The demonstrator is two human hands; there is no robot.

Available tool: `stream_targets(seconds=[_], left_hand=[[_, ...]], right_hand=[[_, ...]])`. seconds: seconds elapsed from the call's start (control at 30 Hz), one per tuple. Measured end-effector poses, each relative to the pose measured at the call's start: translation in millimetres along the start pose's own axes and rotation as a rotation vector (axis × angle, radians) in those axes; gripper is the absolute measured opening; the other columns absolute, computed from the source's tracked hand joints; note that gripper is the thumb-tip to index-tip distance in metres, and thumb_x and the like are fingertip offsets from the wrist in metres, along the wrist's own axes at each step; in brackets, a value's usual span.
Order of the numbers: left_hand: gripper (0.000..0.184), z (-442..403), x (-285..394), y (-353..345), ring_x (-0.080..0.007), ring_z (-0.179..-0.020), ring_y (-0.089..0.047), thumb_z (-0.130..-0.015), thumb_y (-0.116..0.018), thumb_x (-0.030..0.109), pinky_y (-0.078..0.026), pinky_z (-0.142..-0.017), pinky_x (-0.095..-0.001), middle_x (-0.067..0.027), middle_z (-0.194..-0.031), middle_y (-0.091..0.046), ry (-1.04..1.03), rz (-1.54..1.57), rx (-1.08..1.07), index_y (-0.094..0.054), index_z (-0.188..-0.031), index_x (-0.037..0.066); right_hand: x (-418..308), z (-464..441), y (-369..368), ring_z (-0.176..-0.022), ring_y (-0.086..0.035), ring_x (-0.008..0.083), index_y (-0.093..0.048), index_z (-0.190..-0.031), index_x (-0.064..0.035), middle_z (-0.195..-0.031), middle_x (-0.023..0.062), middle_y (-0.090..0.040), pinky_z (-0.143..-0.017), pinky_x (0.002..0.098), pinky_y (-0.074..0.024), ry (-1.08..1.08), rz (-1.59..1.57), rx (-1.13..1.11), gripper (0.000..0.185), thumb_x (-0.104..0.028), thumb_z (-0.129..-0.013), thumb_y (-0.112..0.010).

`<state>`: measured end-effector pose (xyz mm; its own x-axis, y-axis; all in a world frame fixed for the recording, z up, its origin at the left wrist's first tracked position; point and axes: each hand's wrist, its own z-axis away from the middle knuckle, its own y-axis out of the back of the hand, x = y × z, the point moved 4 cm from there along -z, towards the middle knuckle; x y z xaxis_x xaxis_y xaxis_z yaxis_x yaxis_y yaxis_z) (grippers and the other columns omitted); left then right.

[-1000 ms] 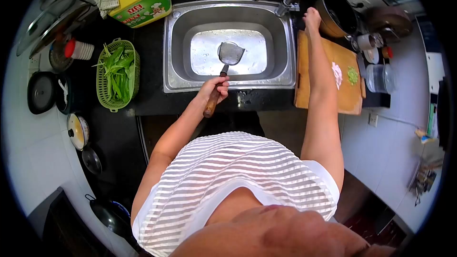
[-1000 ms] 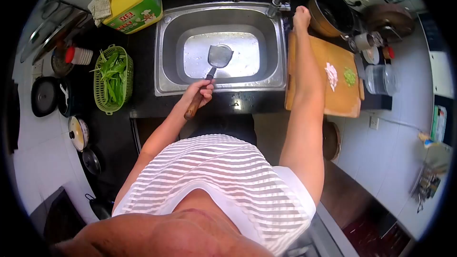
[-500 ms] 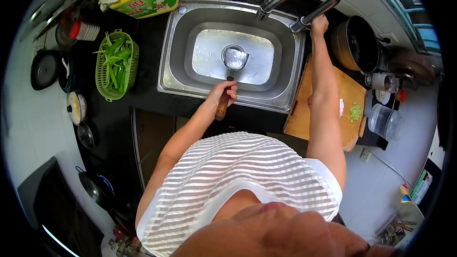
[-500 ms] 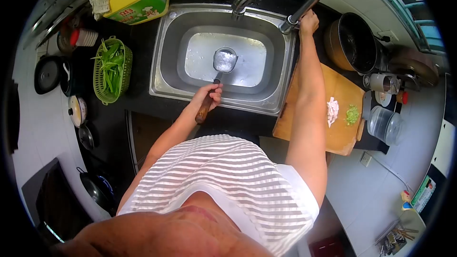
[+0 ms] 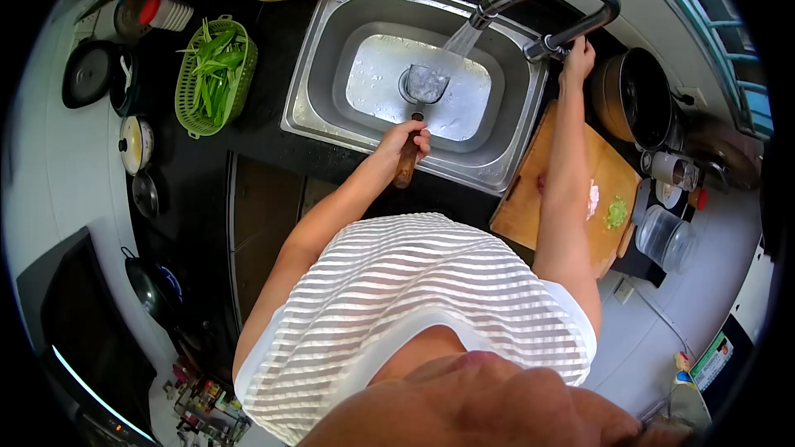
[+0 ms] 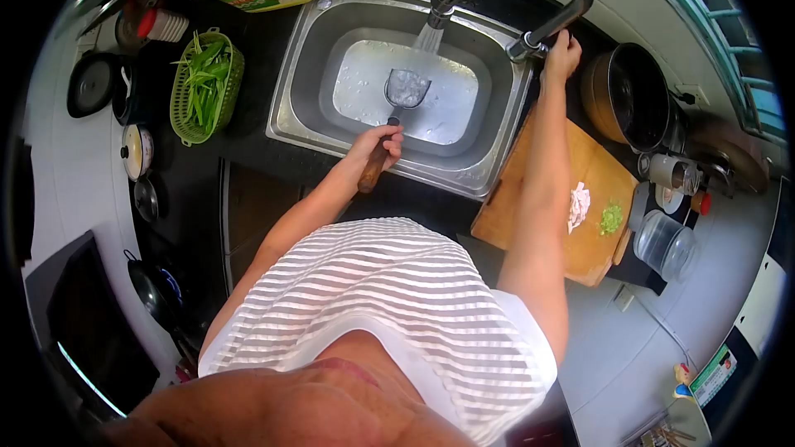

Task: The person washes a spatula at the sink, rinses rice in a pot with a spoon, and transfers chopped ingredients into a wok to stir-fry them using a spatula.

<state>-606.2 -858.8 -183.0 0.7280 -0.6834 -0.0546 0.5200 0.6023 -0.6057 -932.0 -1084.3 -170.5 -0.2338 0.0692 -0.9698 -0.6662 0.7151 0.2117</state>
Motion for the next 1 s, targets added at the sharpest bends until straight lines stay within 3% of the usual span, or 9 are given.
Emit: stream_targets(seconds=[0.07, 0.17, 0.3, 0.37, 0.47, 0.6, 0.83, 0.93, 1.0], left_hand=[[0.013, -1, 2, -4, -0.0061, -0.046, -0.039, -0.079, -0.054, 0.009, -0.034, -0.043, -0.0196, -0.0021, -0.064, -0.045, -0.016, -0.017, 0.02, -0.045, -0.086, 0.004], [0.01, -12, 4, 12, -0.0095, -0.045, -0.041, -0.078, -0.052, 0.011, -0.038, -0.044, -0.0256, -0.0027, -0.063, -0.046, -0.041, -0.128, 0.027, -0.043, -0.079, 0.006], [0.007, 11, 10, 22, -0.0086, -0.044, -0.04, -0.078, -0.05, 0.01, -0.037, -0.043, -0.0251, -0.0013, -0.063, -0.045, -0.102, -0.215, -0.039, -0.045, -0.083, 0.009], [0.018, 21, 10, 28, -0.0068, -0.044, -0.037, -0.078, -0.05, 0.01, -0.031, -0.043, -0.021, -0.0003, -0.063, -0.044, -0.121, -0.211, -0.012, -0.044, -0.095, 0.009], [0.023, 34, 11, 25, -0.0066, -0.043, -0.036, -0.078, -0.049, 0.009, -0.029, -0.042, -0.0213, 0.0002, -0.062, -0.042, -0.141, -0.183, 0.01, -0.042, -0.1, 0.009], [0.023, 33, 14, 28, -0.0067, -0.043, -0.035, -0.078, -0.049, 0.01, -0.029, -0.042, -0.0215, 0.0, -0.063, -0.042, -0.161, -0.181, 0.017, -0.042, -0.101, 0.009], [0.023, 22, 19, 18, -0.0077, -0.043, -0.037, -0.079, -0.048, 0.008, -0.03, -0.04, -0.0222, -0.0017, -0.062, -0.042, -0.177, -0.2, 0.001, -0.042, -0.1, 0.007], [0.022, 25, 14, 4, -0.0082, -0.042, -0.036, -0.078, -0.047, 0.007, -0.031, -0.04, -0.0223, -0.0019, -0.062, -0.042, -0.149, -0.178, -0.018, -0.041, -0.1, 0.007], [0.024, 26, 6, 9, -0.0086, -0.043, -0.036, -0.078, -0.046, 0.006, -0.031, -0.04, -0.0224, -0.0018, -0.062, -0.041, -0.145, -0.158, 0.022, -0.039, -0.101, 0.007]], right_hand=[[-14, 42, 23, -0.088, -0.051, 0.0238, -0.05, -0.102, 0.0062, -0.1, 0.0167, -0.052, -0.078, 0.0321, -0.0397, 0.282, 0.072, 0.073, 0.037, -0.023, -0.079, -0.054], [-15, 124, 3, -0.095, -0.05, 0.0236, -0.053, -0.097, 0.0011, -0.099, 0.0135, -0.053, -0.083, 0.032, -0.0388, 0.217, 0.121, -0.447, 0.022, -0.01, -0.077, -0.054], [-38, 141, -92, -0.095, -0.049, 0.0283, -0.056, -0.095, -0.0039, -0.1, 0.0132, -0.054, -0.083, 0.0349, -0.0386, 0.592, 0.186, -0.852, 0.021, -0.01, -0.075, -0.054], [-61, 136, -156, -0.098, -0.046, 0.033, -0.051, -0.109, -0.0112, -0.111, 0.014, -0.047, -0.081, 0.0395, -0.0389, 1.044, 0.122, -0.773, 0.034, -0.016, -0.076, -0.055], [-103, 137, -238, -0.101, -0.043, 0.035, -0.048, -0.111, -0.0157, -0.117, 0.0138, -0.042, -0.08, 0.0408, -0.0409, 1.152, 0.474, -0.805, 0.036, -0.018, -0.076, -0.055], [-64, 127, -266, -0.09, -0.049, 0.0328, -0.05, -0.099, -0.0107, -0.095, 0.0139, -0.05, -0.075, 0.0412, -0.0423, 0.965, 0.531, -0.98, 0.026, -0.013, -0.073, -0.055], [19, 208, -142, -0.081, -0.052, 0.032, -0.054, -0.087, -0.0022, -0.082, 0.0157, -0.054, -0.07, 0.0416, -0.0406, 0.667, 0.39, -1.282, 0.027, -0.019, -0.067, -0.06], [26, 241, -109, -0.08, -0.052, 0.0312, -0.055, -0.087, -0.0028, -0.082, 0.0145, -0.055, -0.069, 0.0441, -0.0396, 0.831, 0.432, -1.198, 0.026, -0.021, -0.069, -0.057], [75, 225, -114, -0.079, -0.052, 0.0309, -0.055, -0.085, -0.0043, -0.08, 0.0136, -0.055, -0.067, 0.0444, -0.0392, 0.833, 0.646, -0.814, 0.023, -0.021, -0.07, -0.056]])
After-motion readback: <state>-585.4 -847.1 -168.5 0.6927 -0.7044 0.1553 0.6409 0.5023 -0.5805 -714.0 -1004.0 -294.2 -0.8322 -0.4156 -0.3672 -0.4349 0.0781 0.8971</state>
